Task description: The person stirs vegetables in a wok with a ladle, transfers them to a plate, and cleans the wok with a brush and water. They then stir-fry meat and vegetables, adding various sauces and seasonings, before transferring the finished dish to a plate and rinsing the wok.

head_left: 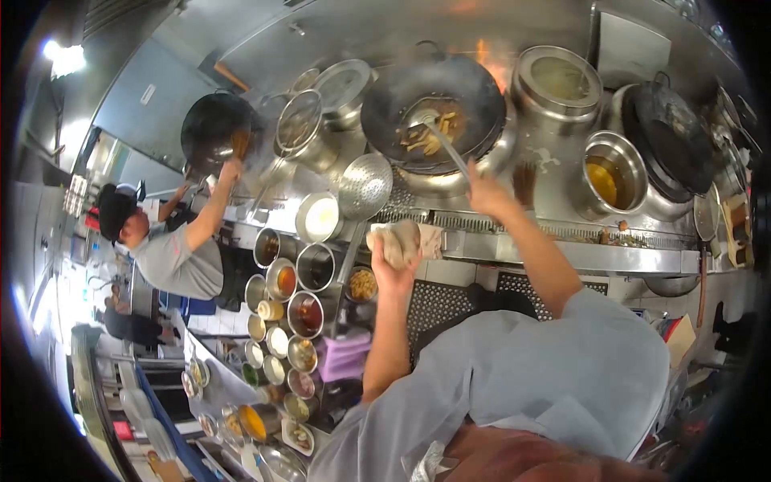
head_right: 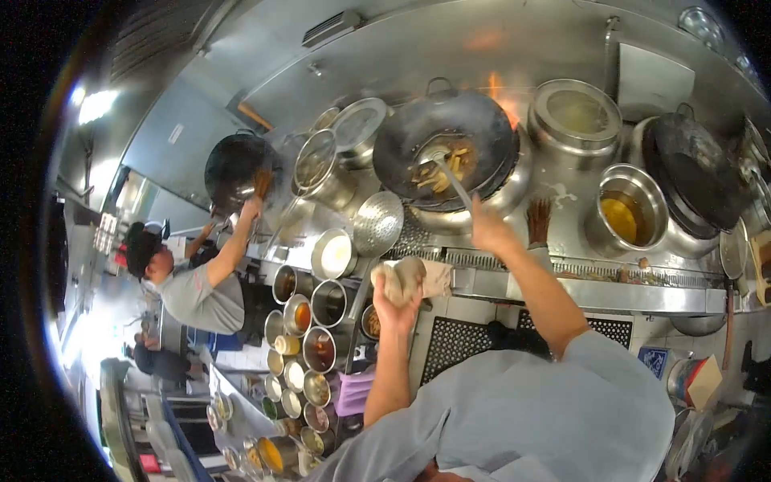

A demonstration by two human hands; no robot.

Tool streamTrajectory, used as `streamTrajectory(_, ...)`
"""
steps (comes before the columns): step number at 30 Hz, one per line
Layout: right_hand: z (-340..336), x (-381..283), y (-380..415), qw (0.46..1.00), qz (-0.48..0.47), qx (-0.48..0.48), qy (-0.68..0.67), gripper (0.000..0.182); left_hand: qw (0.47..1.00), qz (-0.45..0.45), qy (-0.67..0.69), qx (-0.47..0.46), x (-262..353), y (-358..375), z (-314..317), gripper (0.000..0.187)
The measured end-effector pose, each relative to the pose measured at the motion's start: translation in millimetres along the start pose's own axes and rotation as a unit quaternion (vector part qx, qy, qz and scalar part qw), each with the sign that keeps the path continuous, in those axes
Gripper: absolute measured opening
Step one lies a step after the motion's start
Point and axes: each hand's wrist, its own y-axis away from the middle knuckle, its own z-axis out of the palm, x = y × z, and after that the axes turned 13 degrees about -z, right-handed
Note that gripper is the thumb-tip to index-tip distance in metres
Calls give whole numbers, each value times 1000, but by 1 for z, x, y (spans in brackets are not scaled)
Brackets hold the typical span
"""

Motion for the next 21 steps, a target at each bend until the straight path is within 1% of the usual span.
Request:
streamTrajectory(1, -8, -12, 12, 974, 95, -99, -183, 76, 998, -41, -25, -42, 14, -30, 5, 50)
streamTrajectory(2, 15, 1, 24, 979, 59, -4, -193, 73, 998, -25, -64, 17, 23, -57, 17, 54)
streamTrajectory(3, 49, 23, 34, 976, 18, 92, -198, 71, 996, -29, -81, -14, 32, -85, 25, 52)
streamTrajectory(4, 88, 46, 52, 969, -39, 187, -157, 68, 996, -31, -82, -23, 43, -114, 32, 52)
streamTrajectory(5, 114, 59, 64, 949, -95, 279, -114, 65, 994, -36, -103, -19, 52, -143, 36, 48)
streamTrajectory(6, 86, 37, 84, 943, 33, 193, -271, 60, 991, -46, -124, -14, 57, -163, 39, 45)
streamTrajectory(7, 48, 4, 110, 889, 161, 101, -417, 56, 990, -55, -127, -20, 61, -176, 44, 45)
streamTrajectory(8, 38, -1, 120, 888, 168, 111, -413, 56, 984, -78, -158, 13, 65, -188, 51, 40)
streamTrajectory(9, 33, -3, 129, 878, 156, 119, -437, 53, 976, -100, -189, 45, 68, -197, 54, 37)
streamTrajectory(10, 23, -6, 136, 868, 141, 125, -459, 50, 976, -105, -189, 35, 70, -203, 52, 37)
streamTrajectory(11, 4, -17, 144, 871, 143, 132, -451, 50, 976, -135, -169, -7, 72, -206, 46, 35)
streamTrajectory(12, -21, -31, 152, 895, 139, 99, -413, 49, 974, -162, -150, -51, 75, -209, 45, 33)
streamTrajectory(13, -43, -45, 157, 915, 134, 69, -373, 47, 964, -188, -144, -120, 79, -209, 49, 27)
streamTrajectory(14, -59, -57, 160, 916, 137, 77, -368, 47, 962, -191, -145, -129, 83, -225, 54, 27)
streamTrajectory(16, -79, -74, 162, 937, 150, 8, -316, 48, 957, -225, -182, -30, 72, -258, 45, 18)
streamTrajectory(17, -85, -76, 157, 941, 127, -18, -312, 51, 971, -159, -181, 3, 59, -258, 45, 13)
streamTrajectory(18, -88, -87, 156, 940, 136, -23, -311, 51, 970, -167, -177, 6, 50, -239, 39, 13)
streamTrajectory(20, -113, -107, 140, 966, 123, -75, -213, 51, 980, -150, -127, 19, 52, -179, 64, 15)
streamTrajectory(21, -115, -106, 136, 967, 112, -95, -210, 51, 981, -143, -125, 39, 52, -151, 69, 14)
